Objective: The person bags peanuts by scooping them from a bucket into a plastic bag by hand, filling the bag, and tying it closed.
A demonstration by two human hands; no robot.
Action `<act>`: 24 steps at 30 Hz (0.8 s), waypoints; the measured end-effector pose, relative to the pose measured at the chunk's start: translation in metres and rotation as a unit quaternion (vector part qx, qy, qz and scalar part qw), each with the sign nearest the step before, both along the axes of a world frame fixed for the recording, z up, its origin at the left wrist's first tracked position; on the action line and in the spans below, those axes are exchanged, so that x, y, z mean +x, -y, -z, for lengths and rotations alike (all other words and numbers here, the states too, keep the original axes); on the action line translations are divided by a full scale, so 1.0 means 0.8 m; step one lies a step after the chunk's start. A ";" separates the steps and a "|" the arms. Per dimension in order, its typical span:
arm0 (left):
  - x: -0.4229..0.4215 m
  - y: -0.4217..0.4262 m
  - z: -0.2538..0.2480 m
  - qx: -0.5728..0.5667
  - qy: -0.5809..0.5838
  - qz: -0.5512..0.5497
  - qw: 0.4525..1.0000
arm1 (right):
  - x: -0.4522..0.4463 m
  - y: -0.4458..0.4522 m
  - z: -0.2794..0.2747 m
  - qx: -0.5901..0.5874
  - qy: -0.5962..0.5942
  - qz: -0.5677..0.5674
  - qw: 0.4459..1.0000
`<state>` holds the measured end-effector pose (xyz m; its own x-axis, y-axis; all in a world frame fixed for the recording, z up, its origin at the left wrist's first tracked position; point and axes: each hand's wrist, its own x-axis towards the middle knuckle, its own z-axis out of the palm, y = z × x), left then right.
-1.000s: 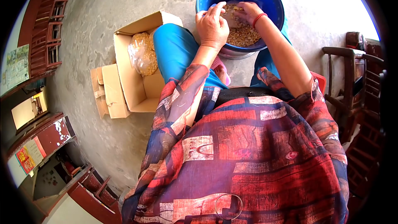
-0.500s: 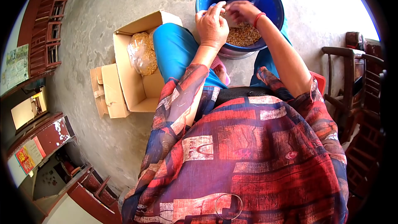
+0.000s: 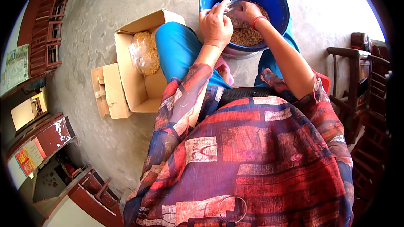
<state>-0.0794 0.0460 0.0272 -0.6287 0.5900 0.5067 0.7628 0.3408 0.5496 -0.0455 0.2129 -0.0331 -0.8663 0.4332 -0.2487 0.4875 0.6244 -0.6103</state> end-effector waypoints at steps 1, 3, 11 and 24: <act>0.000 0.000 0.000 0.000 0.000 0.000 1.000 | 0.001 0.000 -0.003 -0.044 0.052 -0.005 0.998; -0.001 0.000 0.000 -0.003 0.007 0.003 1.000 | -0.001 0.005 0.000 -0.178 0.236 0.015 0.955; 0.000 0.000 -0.002 0.000 0.000 0.003 1.000 | 0.004 -0.001 0.078 0.059 0.401 -0.234 0.884; 0.000 0.001 -0.001 0.002 0.008 0.004 1.000 | 0.005 0.004 0.073 0.058 0.519 -0.340 0.782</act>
<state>-0.0793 0.0455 0.0277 -0.6318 0.5935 0.4986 0.7565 0.3319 0.5635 -0.0413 0.2097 -0.0912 -0.2646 0.0314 -0.9638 0.2145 0.9764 -0.0271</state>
